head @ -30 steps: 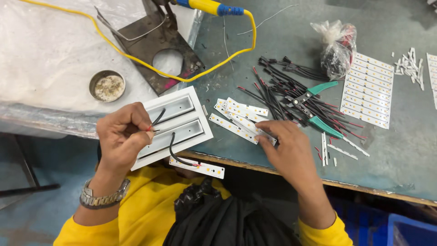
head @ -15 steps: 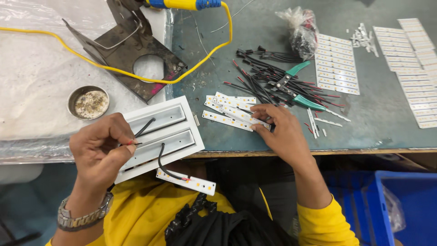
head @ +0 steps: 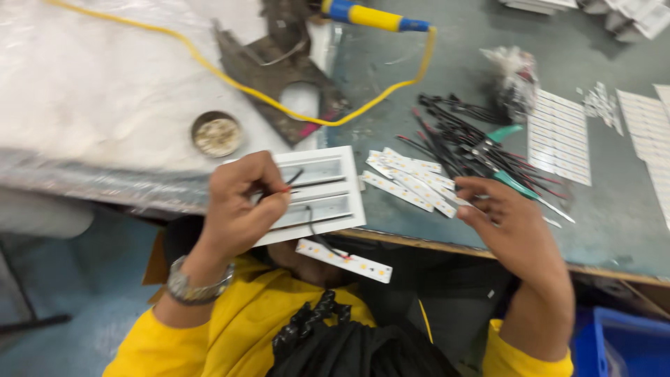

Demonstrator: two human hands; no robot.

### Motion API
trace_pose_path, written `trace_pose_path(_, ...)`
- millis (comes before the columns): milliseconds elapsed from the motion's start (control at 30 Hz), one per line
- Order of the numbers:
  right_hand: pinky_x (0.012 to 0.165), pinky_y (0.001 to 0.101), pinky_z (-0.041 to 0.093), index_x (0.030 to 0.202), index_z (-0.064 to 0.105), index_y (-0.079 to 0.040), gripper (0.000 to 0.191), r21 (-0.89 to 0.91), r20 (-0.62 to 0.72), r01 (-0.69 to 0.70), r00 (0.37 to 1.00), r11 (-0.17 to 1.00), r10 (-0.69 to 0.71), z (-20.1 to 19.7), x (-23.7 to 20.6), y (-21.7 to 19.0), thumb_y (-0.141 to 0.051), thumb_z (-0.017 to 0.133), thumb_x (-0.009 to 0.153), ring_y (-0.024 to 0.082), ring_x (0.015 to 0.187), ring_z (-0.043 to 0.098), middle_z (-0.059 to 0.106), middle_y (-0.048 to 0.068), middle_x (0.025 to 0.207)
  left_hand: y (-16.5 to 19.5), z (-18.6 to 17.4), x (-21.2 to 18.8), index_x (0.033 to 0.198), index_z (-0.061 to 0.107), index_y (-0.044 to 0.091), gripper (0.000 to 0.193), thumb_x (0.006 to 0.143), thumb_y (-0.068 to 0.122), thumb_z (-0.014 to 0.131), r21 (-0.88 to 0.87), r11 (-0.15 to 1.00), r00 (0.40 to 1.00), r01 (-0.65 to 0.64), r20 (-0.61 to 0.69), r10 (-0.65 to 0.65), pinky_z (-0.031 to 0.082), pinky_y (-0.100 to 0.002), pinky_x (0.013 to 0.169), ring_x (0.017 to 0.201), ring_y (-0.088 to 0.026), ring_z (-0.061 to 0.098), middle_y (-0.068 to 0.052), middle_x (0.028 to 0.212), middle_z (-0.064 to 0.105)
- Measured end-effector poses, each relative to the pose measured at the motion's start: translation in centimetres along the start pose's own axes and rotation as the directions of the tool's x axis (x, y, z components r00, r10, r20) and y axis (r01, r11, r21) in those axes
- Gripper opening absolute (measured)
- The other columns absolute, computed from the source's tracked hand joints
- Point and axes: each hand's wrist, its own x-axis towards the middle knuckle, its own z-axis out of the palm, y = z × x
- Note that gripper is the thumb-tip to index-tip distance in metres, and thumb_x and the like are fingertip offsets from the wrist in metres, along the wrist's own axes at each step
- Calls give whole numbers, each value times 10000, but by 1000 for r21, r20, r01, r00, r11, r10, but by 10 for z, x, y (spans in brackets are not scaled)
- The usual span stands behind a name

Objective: The person uses pliers to trim the ends of several LED strips, then places them into a white fixture. They use a soldering iron to attach wires to the LED strips and secure them in the fixture. The person repeats this process for multiple LED strips.

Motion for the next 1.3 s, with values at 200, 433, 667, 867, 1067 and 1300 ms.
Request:
trace_pose_path(200, 845, 290, 597, 1332, 589, 61, 446, 424, 50, 121, 986, 898, -156, 24, 9, -18, 41, 670, 894, 169, 947, 727, 730, 126, 1148, 8, 7, 0, 833, 572, 8, 120, 888, 8, 678, -81, 991, 991, 109, -71, -115, 411, -193, 620, 708, -5, 484, 29, 777, 566)
trace_pose_path(433, 905, 277, 577, 1397, 565, 40, 433, 355, 59, 307, 935, 883, -349, 60, 29, -53, 66, 635, 970, 185, 1046, 729, 678, 82, 1187, 5, -2, 5, 835, 610, 17, 101, 926, 7, 654, -240, 954, 972, 181, -106, -211, 494, -189, 571, 642, -38, 611, -18, 751, 645)
trace_pose_path(667, 871, 375, 510, 1446, 584, -35, 498, -159, 181, 601, 797, 783, -576, 41, 51, -93, 141, 567, 981, 238, 990, 625, 654, 95, 1007, 4, -9, 19, 830, 624, 27, 99, 923, 19, 657, -414, 881, 952, 228, -97, -291, 450, -184, 505, 572, -57, 627, -54, 774, 694)
trace_pose_path(867, 1233, 508, 312, 1048, 706, 30, 207, -124, 176, 734, 678, 668, -713, 36, 66, -104, 181, 659, 914, 278, 1257, 644, 712, 96, 1132, 7, -9, 18, 825, 621, 34, 110, 930, 31, 653, -426, 878, 955, 219, -89, -282, 440, -176, 485, 565, -47, 623, -54, 765, 693)
trace_pose_path(1067, 1044, 325, 537, 941, 712, -56, 215, 333, 194, 606, 706, 723, -681, 26, 81, -73, 141, 629, 918, 197, 1244, 627, 648, 101, 1327, 9, -12, 12, 825, 619, 39, 118, 939, 32, 649, -396, 891, 956, 224, -88, -279, 447, -172, 483, 575, -37, 626, -50, 775, 694)
trace_pose_path(1300, 890, 341, 604, 1115, 705, 76, 257, 352, 442, 96, 860, 931, -256, 13, 93, -43, 69, 483, 987, 242, 986, 749, 721, 237, 1146, 19, -4, 7, 843, 606, 38, 124, 941, 43, 681, -240, 959, 981, 152, -82, -176, 516, -185, 561, 631, -21, 621, 2, 784, 652)
